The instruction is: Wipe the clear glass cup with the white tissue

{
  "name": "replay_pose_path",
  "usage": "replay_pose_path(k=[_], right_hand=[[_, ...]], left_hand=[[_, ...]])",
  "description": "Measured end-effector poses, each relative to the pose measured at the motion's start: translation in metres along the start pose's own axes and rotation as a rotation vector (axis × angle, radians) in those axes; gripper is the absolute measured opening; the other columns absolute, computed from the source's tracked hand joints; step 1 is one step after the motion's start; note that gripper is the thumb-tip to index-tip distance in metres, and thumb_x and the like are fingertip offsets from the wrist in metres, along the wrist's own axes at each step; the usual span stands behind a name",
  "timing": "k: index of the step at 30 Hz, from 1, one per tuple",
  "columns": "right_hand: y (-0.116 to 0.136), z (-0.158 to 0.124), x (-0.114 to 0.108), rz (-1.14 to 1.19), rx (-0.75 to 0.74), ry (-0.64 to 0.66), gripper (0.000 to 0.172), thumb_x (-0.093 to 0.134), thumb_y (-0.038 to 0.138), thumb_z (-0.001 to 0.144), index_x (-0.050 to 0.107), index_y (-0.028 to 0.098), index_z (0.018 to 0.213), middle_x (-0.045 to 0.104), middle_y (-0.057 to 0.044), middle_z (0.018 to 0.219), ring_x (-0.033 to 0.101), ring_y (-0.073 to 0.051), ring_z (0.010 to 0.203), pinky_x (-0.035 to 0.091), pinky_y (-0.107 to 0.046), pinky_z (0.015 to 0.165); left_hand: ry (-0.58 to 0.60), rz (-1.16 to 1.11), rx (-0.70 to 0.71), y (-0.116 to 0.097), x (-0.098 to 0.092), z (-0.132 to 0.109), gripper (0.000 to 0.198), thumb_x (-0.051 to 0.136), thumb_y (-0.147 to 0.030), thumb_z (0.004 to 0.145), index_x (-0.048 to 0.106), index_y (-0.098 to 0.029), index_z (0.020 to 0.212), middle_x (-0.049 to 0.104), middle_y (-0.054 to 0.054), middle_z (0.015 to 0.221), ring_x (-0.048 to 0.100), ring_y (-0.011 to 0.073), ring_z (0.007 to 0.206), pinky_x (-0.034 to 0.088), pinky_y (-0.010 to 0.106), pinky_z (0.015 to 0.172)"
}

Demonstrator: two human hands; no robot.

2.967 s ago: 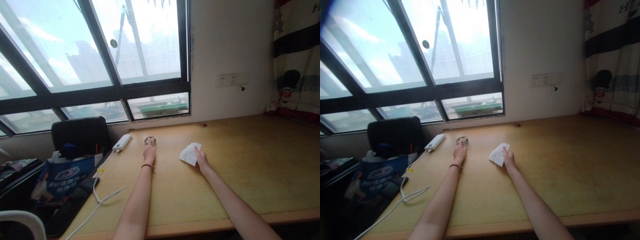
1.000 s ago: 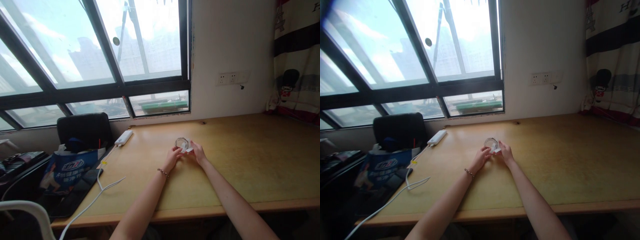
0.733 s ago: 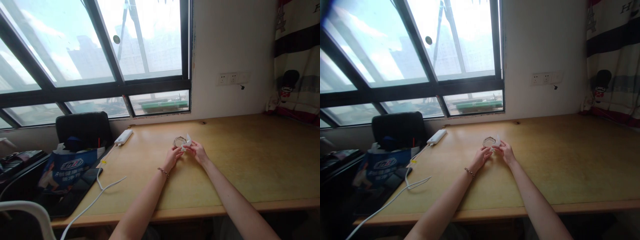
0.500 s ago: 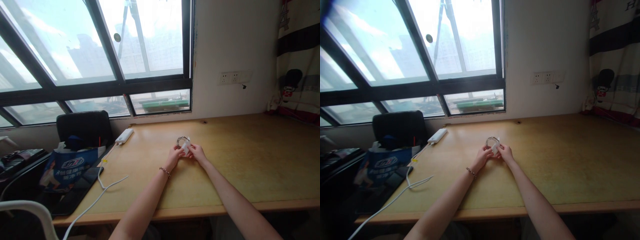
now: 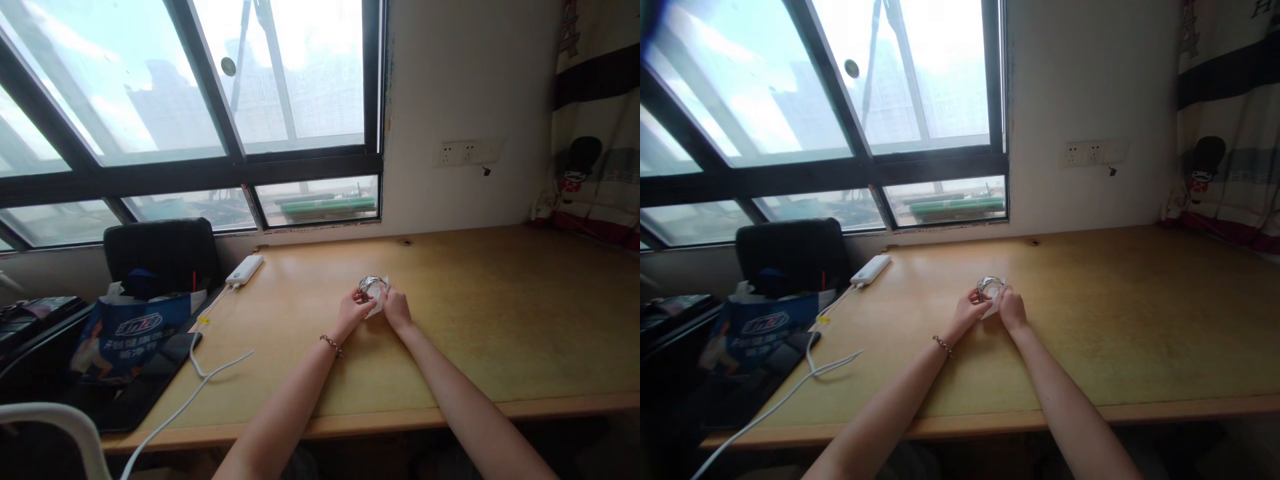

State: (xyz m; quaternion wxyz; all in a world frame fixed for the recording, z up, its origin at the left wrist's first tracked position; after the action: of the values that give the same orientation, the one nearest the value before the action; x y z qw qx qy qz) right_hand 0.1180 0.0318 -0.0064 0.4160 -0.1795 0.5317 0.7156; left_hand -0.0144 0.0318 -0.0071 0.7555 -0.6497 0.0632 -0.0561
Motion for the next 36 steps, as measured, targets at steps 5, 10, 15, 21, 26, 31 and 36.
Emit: replay_pose_path(k=[5,10,15,21,26,31,36], right_hand=[[0.002,-0.001,-0.007,-0.089,-0.121,-0.036,0.037,0.028,0.034,0.088,0.058,0.012,0.081,0.063,-0.01,0.064,0.058,-0.017,0.058,0.034,-0.023,0.052],[0.0,0.005,-0.001,0.132,-0.023,0.057,0.028,0.044,0.038,0.08,0.059,0.014,0.077,0.063,-0.006,0.066,0.058,-0.015,0.058,0.038,-0.02,0.052],[-0.005,0.006,0.009,0.301,0.103,0.147,0.023,0.051,0.034,0.075,0.059,0.013,0.082,0.065,-0.007,0.074,0.059,-0.013,0.054,0.04,-0.018,0.045],[-0.007,0.007,0.01,0.306,0.141,0.166,0.022,0.052,0.031,0.074,0.06,0.013,0.084,0.066,-0.007,0.075,0.06,-0.014,0.053,0.041,-0.017,0.042],[-0.007,0.006,0.009,0.313,0.149,0.176,0.023,0.052,0.03,0.074,0.06,0.012,0.086,0.066,-0.009,0.076,0.06,-0.014,0.052,0.042,-0.018,0.04],[-0.007,0.006,0.008,0.286,0.147,0.183,0.025,0.052,0.032,0.074,0.061,0.012,0.085,0.066,-0.008,0.073,0.06,-0.014,0.051,0.042,-0.018,0.043],[-0.009,0.006,0.008,0.268,0.157,0.21,0.025,0.051,0.033,0.073,0.06,0.012,0.083,0.066,-0.008,0.071,0.058,-0.013,0.049,0.04,-0.018,0.043]], left_hand=[[-0.001,-0.094,-0.122,0.003,-0.004,0.003,0.029,0.066,-0.035,0.063,0.054,-0.012,0.077,0.059,0.001,0.062,0.052,0.0074,0.041,0.043,0.018,0.039],[-0.029,-0.123,-0.111,0.003,-0.006,0.003,0.035,0.066,-0.036,0.063,0.054,-0.013,0.086,0.061,0.001,0.068,0.057,0.0094,0.045,0.047,0.019,0.043],[-0.016,-0.084,-0.078,0.003,-0.004,0.002,0.035,0.067,-0.036,0.062,0.054,-0.013,0.085,0.061,0.002,0.07,0.058,0.0105,0.046,0.046,0.02,0.042],[-0.015,-0.058,-0.077,0.003,-0.004,0.003,0.034,0.067,-0.034,0.062,0.054,-0.013,0.086,0.061,0.002,0.071,0.057,0.0104,0.046,0.046,0.02,0.042],[-0.01,-0.053,-0.077,0.004,-0.004,0.003,0.033,0.067,-0.034,0.063,0.054,-0.013,0.085,0.061,0.003,0.071,0.057,0.0102,0.045,0.046,0.02,0.041],[0.006,-0.058,-0.056,0.004,-0.004,0.002,0.034,0.065,-0.037,0.064,0.054,-0.014,0.086,0.061,0.002,0.071,0.057,0.0098,0.046,0.046,0.02,0.043],[-0.002,-0.041,-0.043,0.002,-0.005,-0.001,0.031,0.065,-0.037,0.064,0.054,-0.014,0.081,0.057,-0.001,0.06,0.05,0.0069,0.04,0.04,0.017,0.038]])
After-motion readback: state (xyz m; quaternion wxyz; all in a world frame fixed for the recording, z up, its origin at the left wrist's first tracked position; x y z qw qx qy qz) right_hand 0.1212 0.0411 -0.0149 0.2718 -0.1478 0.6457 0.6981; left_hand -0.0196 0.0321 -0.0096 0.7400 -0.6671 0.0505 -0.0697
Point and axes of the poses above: each hand's wrist, its own z-axis towards the middle knuckle, its own x-axis out of the palm, y = z × x, the point moved 1 cm from there along z, towards the middle knuckle
